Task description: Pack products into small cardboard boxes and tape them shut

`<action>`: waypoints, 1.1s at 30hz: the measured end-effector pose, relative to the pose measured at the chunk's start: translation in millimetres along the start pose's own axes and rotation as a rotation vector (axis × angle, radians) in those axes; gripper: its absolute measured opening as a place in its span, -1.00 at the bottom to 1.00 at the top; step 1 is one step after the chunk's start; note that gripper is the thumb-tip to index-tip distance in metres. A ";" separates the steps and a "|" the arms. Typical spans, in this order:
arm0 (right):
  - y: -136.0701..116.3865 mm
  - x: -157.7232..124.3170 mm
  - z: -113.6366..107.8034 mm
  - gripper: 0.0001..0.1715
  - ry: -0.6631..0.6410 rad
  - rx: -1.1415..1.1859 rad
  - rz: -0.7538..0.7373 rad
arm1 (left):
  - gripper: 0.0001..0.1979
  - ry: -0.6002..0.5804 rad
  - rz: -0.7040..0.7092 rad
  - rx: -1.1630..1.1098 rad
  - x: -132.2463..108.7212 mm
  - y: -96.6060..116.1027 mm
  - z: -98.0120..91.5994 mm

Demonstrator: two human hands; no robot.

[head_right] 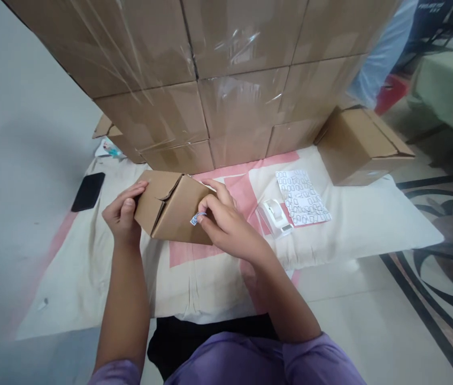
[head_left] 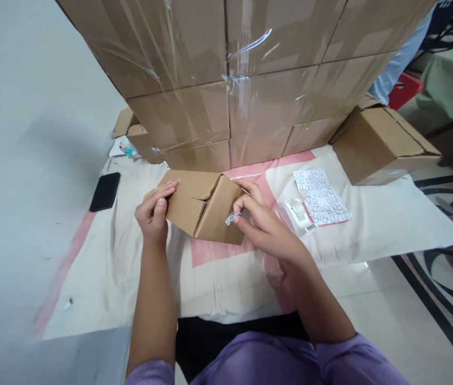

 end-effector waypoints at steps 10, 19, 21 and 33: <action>-0.4 -4.2 4.5 -0.89 0.002 0.031 -0.029 | -0.74 -0.010 -0.020 0.009 -0.2 0.1 0.4; 10.1 -8.5 10.4 -0.89 0.055 0.077 -0.092 | -0.75 0.004 -0.031 -0.020 0.7 3.9 2.6; 13.8 -8.8 11.5 -0.89 0.083 0.089 -0.093 | -0.74 -0.002 -0.041 0.005 0.8 4.6 2.9; 23.3 -6.4 14.4 -0.78 0.151 0.154 -0.076 | -0.74 -0.006 -0.036 0.001 1.7 5.4 4.2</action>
Point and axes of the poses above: each hand's wrist, its own x-axis towards the middle knuckle, its own z-axis out of the palm, y = z × x, the point moved 2 cm from there along x, towards the middle knuckle, and after that the axes turned 7 degrees about x, right-handed, at the moved point
